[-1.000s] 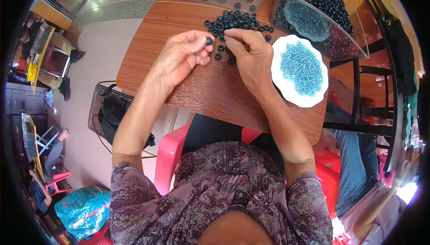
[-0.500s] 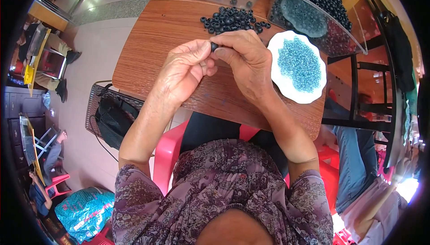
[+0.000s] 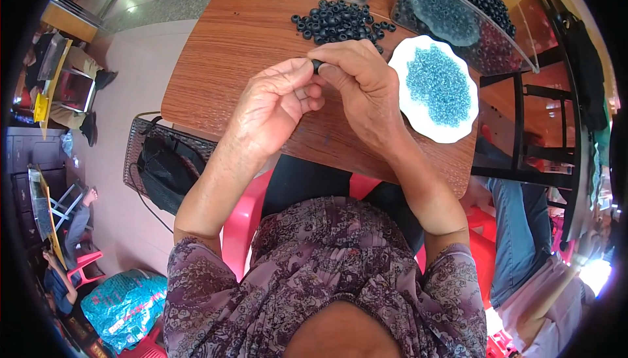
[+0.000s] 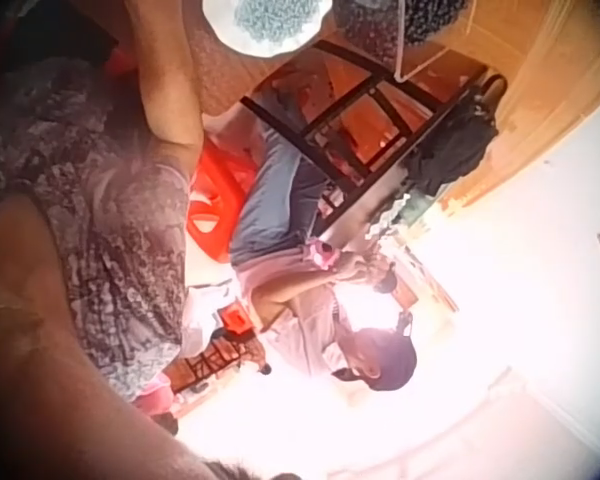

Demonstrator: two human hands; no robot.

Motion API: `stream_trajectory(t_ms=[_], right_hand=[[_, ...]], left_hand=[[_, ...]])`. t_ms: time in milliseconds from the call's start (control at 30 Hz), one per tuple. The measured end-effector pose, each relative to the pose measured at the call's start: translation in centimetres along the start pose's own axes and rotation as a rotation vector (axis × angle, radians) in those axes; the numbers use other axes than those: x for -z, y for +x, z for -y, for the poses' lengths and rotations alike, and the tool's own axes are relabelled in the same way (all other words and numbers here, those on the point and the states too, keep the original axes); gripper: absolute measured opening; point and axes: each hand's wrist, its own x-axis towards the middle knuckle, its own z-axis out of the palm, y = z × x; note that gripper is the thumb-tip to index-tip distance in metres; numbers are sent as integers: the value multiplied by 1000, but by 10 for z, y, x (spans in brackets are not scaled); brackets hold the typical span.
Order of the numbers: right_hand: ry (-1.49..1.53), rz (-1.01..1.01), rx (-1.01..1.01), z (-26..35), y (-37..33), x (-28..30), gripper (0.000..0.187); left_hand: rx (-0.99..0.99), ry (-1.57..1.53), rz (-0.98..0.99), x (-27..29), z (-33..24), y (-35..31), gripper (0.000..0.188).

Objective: Insert small blue beads into black plastic ring components at a workbench.

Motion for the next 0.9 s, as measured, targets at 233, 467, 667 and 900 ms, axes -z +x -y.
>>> stream_trajectory(t_ms=[233, 467, 667, 900], right_hand=[[138, 34, -303, 11, 1, -4, 18], [108, 136, -77, 4, -11, 2, 18], [103, 21, -299, 15, -33, 7, 19], [-462, -132, -211, -21, -59, 103, 14]], left_hand=[[-47, -27, -1, 10, 2, 0, 14], [24, 47, -1, 13, 11, -13, 17], [148, 35, 7, 13, 16, -18, 18], [164, 128, 94, 0, 28, -10, 19]])
